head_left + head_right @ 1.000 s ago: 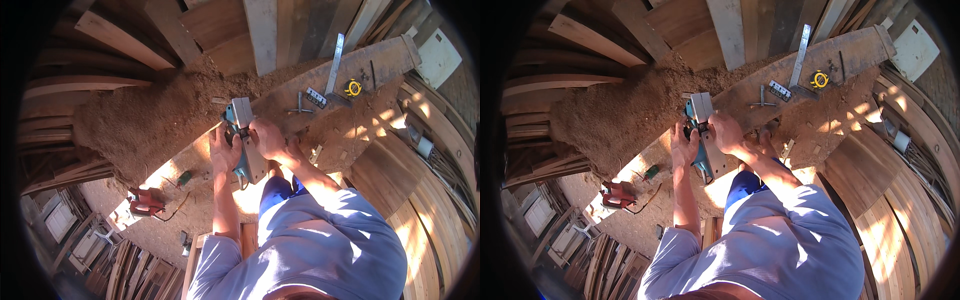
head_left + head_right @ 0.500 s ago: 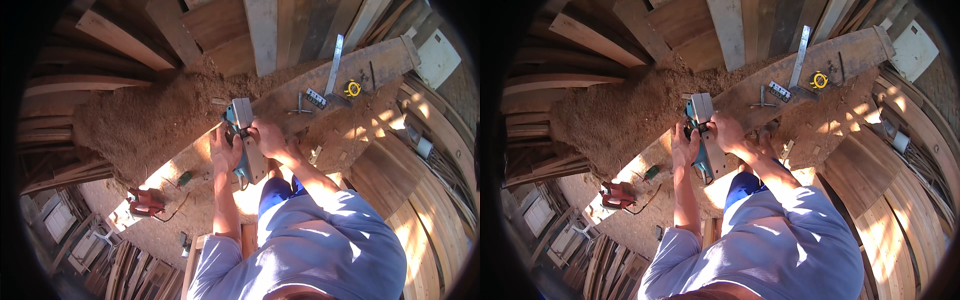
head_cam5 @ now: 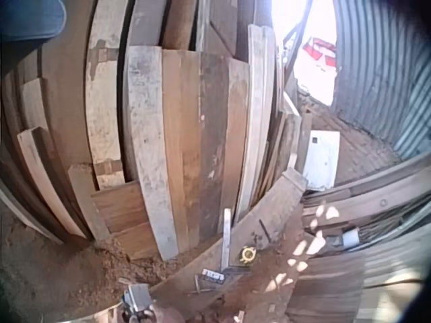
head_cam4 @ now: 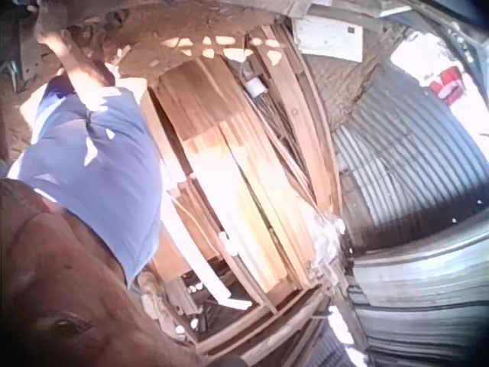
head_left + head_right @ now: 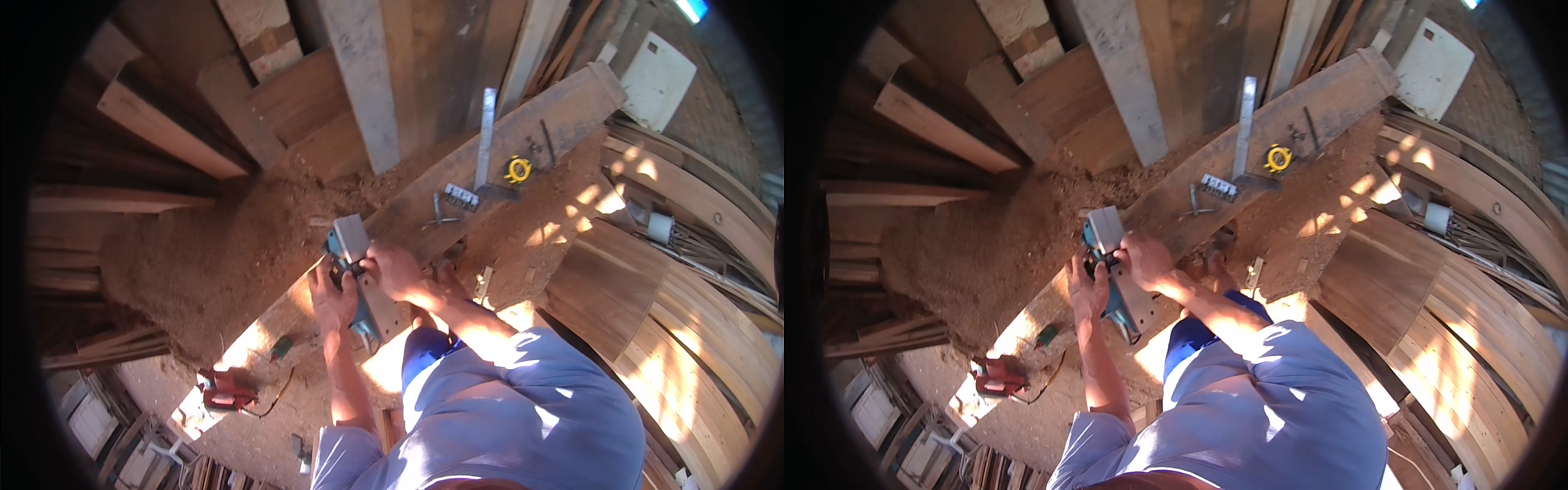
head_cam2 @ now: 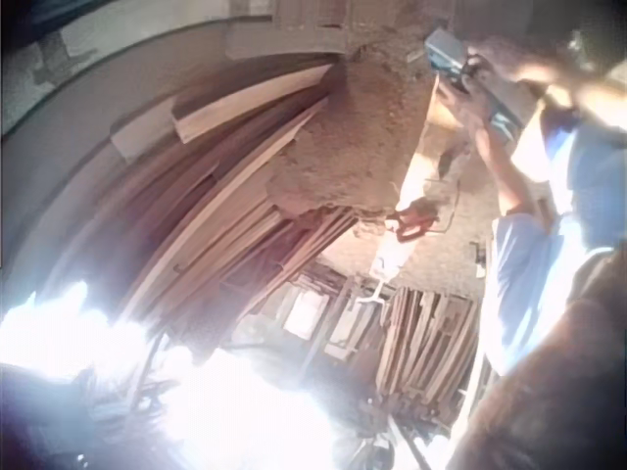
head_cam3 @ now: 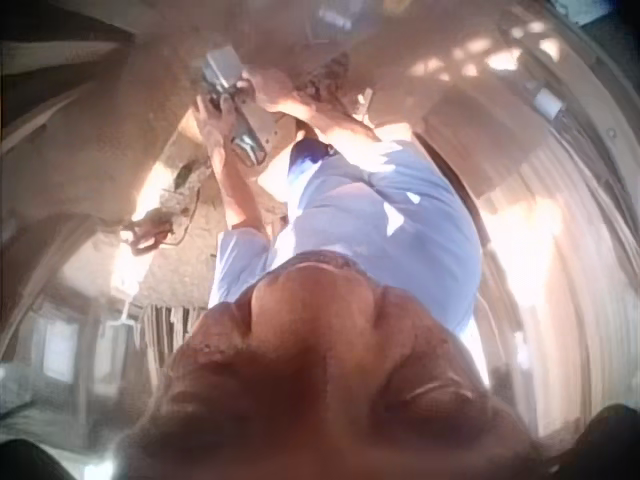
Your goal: The person uses a screwdriver and a square tool to adjust and align the components of an electric planer on a wooden workbench.
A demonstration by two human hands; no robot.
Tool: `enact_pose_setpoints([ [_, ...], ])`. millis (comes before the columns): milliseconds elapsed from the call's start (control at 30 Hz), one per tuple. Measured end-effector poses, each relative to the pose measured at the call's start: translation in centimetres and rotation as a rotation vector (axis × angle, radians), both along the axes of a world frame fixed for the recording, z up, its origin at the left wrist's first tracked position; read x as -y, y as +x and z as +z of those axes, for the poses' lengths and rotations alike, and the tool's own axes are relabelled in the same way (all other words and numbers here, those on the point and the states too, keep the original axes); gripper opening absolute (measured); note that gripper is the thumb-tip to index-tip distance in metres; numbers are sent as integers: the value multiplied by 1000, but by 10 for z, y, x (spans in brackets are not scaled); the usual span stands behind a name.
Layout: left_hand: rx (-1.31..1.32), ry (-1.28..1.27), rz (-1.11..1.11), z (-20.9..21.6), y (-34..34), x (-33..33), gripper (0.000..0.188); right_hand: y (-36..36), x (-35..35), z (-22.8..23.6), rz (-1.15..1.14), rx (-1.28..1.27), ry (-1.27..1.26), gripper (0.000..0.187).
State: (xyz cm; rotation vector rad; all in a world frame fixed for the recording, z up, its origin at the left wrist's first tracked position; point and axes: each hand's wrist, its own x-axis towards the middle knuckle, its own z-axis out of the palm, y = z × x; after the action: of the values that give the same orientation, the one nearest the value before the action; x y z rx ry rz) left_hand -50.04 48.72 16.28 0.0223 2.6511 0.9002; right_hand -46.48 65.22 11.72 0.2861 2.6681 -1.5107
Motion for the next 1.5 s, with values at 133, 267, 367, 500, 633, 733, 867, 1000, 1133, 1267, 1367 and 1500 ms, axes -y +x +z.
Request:
enact_pose_setpoints([
  [133, 22, 42, 69, -7, 5, 18, 54, -5, 11, -6, 81, -136, -74, 15],
  [267, -41, 90, 9, -6, 5, 8, 54, 0, 1, 5, 65, -17, -92, 15],
  [367, -47, 58, -39, -4, 3, 6, 54, 0, -2, 1, 57, 59, -67, 15],
  [500, -20, 74, -11, 3, 3, 3, 54, 0, 0, 2, 43, -153, -96, 14],
  [633, -67, 107, -19, -7, 4, 7, 54, 3, 5, -4, -11, 29, -17, 15],
  [733, -88, 101, -16, -2, 3, 5, 54, 2, 0, -2, 93, -56, -18, 12],
  [867, -49, 62, 32, 12, 2, 8, 54, 1, 1, 7, 33, 101, -100, 20],
  [1000, -8, 28, 0, 9, -1, -3, 56, 6, -5, -3, 17, 8, -151, 18],
  [1133, -5, 29, 27, 9, 3, 5, 56, 4, 1, 4, 42, -96, -129, 9],
  [1267, -11, 60, 40, 13, 4, 2, 55, 1, 4, 3, 23, 69, -218, 8],
  [1367, 1, 23, 24, 11, 3, -2, 55, 6, 1, 0, 29, -114, -223, 12],
  [1500, -38, 6, 15, 4, 4, 5, 56, 4, -1, 10, 9, 154, -170, 11],
])
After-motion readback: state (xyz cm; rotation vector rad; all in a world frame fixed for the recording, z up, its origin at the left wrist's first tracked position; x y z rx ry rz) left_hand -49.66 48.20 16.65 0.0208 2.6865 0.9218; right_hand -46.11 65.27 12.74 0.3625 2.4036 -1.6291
